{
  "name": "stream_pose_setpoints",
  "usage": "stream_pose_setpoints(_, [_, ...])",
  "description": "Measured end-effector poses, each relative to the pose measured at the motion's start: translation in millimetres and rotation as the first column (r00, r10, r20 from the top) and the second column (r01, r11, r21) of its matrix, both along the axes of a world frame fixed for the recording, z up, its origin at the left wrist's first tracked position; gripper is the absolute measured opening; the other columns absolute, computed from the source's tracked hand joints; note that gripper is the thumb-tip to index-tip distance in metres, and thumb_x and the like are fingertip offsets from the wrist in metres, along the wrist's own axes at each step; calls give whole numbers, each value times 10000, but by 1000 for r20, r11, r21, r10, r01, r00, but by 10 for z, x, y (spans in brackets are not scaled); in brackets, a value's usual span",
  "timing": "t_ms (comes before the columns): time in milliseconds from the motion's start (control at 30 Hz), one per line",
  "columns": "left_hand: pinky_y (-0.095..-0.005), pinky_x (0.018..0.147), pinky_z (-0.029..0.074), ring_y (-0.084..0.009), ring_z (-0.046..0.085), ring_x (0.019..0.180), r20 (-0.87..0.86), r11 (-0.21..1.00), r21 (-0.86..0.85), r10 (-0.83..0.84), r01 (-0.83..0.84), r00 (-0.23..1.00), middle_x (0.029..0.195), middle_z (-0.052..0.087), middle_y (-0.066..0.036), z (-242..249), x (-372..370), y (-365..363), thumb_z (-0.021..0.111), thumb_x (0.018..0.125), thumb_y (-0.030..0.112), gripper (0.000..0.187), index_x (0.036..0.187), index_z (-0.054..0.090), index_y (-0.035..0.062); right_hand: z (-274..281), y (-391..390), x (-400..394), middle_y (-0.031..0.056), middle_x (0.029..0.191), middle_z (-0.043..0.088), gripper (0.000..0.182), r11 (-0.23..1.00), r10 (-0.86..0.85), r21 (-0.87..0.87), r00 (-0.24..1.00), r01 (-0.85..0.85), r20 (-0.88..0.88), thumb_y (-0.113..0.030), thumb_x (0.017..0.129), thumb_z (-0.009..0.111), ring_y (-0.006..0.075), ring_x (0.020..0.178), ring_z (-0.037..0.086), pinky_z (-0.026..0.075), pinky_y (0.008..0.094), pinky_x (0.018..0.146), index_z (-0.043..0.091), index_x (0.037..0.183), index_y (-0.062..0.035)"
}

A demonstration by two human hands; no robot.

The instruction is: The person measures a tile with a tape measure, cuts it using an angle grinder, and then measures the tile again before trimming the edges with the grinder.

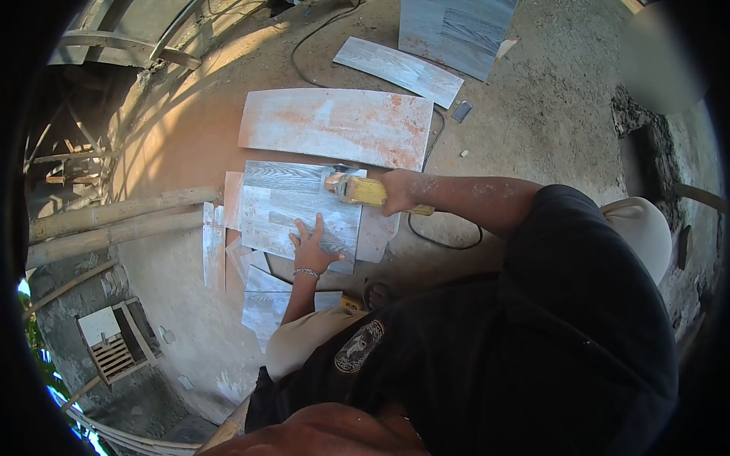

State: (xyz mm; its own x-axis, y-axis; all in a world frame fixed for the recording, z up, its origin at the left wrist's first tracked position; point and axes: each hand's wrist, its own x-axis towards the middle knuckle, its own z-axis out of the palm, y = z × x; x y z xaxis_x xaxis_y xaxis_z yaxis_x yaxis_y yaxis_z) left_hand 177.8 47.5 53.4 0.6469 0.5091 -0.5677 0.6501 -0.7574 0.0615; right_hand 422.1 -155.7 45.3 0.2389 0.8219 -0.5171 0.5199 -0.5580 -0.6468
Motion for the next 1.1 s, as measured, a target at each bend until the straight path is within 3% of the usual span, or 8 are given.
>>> stream_pose_setpoints(400, [-574, 1191, 310, -636, 87, 1471, -22, 1000, -8, 16, -17, 1000, 1676, 33, -292, 13, 8, -2, 989, 531, 403, 1362, 1629, 183, 378, 115, -172, -21, 268, 1005, 717, 629, 1000, -31, -2, 998, 31, 58, -411, 673, 791, 389, 996, 703, 567, 443, 872, 679, 1060, 73])
stream_pose_setpoints(467, [-691, 1121, 347, -604, 43, 1496, -25, 999, -25, 27, -28, 999, 1693, -19, -241, -13, -7, 4, 978, 578, 385, 1319, 1619, 169, 426, 32, -189, -28, 271, 1008, 715, 635, 1000, -18, -14, 997, 19, 69, -413, 675, 791, 389, 1001, 702, 566, 443, 875, 675, 1062, 77])
stream_pose_setpoints(700, [-679, 1129, 346, -589, 59, 1503, -17, 999, -16, 39, -39, 999, 1700, 11, -219, 13, 0, -13, 978, 575, 371, 1320, 1616, 170, 437, 85, -257, -48, 284, 1028, 711, 651, 999, -18, -38, 996, 22, 92, -415, 681, 784, 388, 1012, 700, 564, 442, 884, 665, 1075, 89])
stream_pose_setpoints(800, [-652, 1158, 322, -572, 52, 1512, 25, 998, -29, 65, -64, 998, 1703, 0, -214, -48, -110, 6, 976, 571, 369, 1322, 1622, 175, 414, 175, -227, 4, 290, 1043, 709, 661, 999, -17, -32, 997, 19, 70, -420, 683, 783, 385, 1008, 700, 560, 441, 881, 666, 1098, 81])
stream_pose_setpoints(900, [-624, 1120, 367, -530, 204, 1492, 246, 993, 11, 108, -114, 963, 1680, 134, -220, -203, -424, -25, 966, 591, 362, 1258, 1620, 246, 281, 275, -139, 125, 289, 1046, 709, 659, 999, -36, 7, 999, 36, -19, -425, 687, 785, 395, 1009, 698, 552, 444, 888, 670, 1115, 61])
stream_pose_setpoints(967, [-538, 1023, 439, -432, 443, 1337, 599, 870, 170, 281, -462, 750, 1523, 394, -222, -310, -743, -212, 952, 622, 345, 1046, 1477, 416, 74, 398, -44, 187, 285, 1042, 711, 653, 999, -40, 35, 998, 38, 47, -431, 692, 786, 400, 1004, 699, 549, 447, 887, 672, 1115, 53])
stream_pose_setpoints(1033, [-513, 959, 456, -395, 515, 1193, 681, 807, -1, 433, -591, 590, 1348, 500, -212, -646, -1159, -355, 930, 666, 356, 862, 1329, 486, 30, 477, 85, 335, 280, 1037, 713, 648, 998, -43, 56, 993, 37, 106, -437, 697, 787, 404, 998, 700, 546, 451, 886, 674, 1115, 44])
stream_pose_setpoints(1100, [-488, 896, 473, -359, 588, 1049, 717, 734, -168, 549, -657, 430, 1174, 606, -202, -942, -1346, -585, 909, 711, 367, 700, 1180, 557, -14, 437, 190, 460, 279, 1020, 714, 672, 965, -241, 132, 964, 226, 111, -462, 697, 795, 421, 1001, 696, 544, 460, 881, 668, 1106, 56])
